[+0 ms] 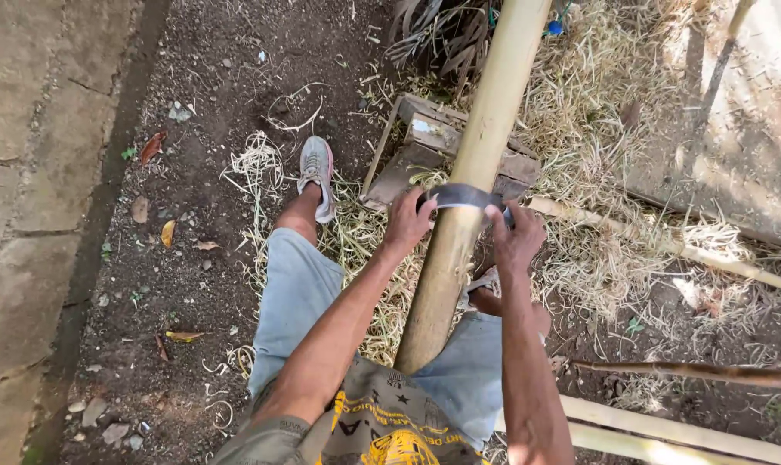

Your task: Shaving the outer layer of a bamboo pole using a hand-held sickle tool.

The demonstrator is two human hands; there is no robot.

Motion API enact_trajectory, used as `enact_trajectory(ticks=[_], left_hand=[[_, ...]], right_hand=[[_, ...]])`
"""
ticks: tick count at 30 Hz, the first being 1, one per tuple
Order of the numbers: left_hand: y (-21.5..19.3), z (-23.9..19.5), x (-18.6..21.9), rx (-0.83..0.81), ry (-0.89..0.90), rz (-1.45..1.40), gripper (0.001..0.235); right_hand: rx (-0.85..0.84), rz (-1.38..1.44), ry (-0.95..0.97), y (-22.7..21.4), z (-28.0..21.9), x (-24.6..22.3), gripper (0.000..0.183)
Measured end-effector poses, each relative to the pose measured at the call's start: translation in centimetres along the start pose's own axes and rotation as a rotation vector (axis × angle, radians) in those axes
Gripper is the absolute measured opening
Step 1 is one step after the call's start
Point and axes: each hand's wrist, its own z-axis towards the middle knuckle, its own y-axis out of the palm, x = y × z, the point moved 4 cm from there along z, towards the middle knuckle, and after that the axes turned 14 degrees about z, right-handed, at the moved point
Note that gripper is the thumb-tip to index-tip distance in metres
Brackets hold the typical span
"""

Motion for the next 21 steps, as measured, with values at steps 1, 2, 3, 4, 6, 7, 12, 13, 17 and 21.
enact_trajectory(ticks=[1,2,3,4,6,7,12,13,17,21], left_hand=[[-0.5,-1.2,-0.1,-0.001,0.0,0.004,0.021],[-0.6,-2.4,-0.4,-0.078,-0.063,-0.004,0.021],[-0.5,-3.4,-0.7,-0.154,-0.114,-0.015,0.025],[-1.4,-5.5,-0.3,-0.154,-0.103,-0.015,0.025],[-3.9,-9.7,1.4,-0.013,0.08,0.101,0.021],[-3.8,-10.1,1.5,-0.004,0.089,0.101,0.021],[-5.0,-10.3,3.0,-0.022,-0.039,0.183,0.024],[-4.7,-9.3,3.2,-0.022,-0.042,0.187,0.024],[-2.0,-4.6,2.6,-0.165,-0.175,0.105,0.022],[-0.9,0.0,3.2,-0.038,-0.014,0.191,0.022]], right_hand=[[0.0,0.003,0.002,0.1,-1.8,0.4,0.049],[0.014,-0.026,0.0,0.2,-3.7,0.8,0.042],[0.039,-0.06,-0.005,0.2,-5.5,1.4,0.036],[0.05,-0.061,-0.006,0.2,-7.4,1.3,0.036],[0.042,-0.008,0.069,-0.2,-11.0,1.2,0.03],[0.05,-0.004,0.06,-0.7,-11.4,0.5,0.03],[-0.104,0.201,0.21,-1.8,-10.4,0.0,0.033],[-0.107,0.204,0.212,-1.9,-9.2,-0.3,0.033],[-0.067,0.147,0.211,-1.3,-4.6,1.1,0.036],[-0.096,0.128,0.349,-0.7,-0.9,1.5,0.033]])
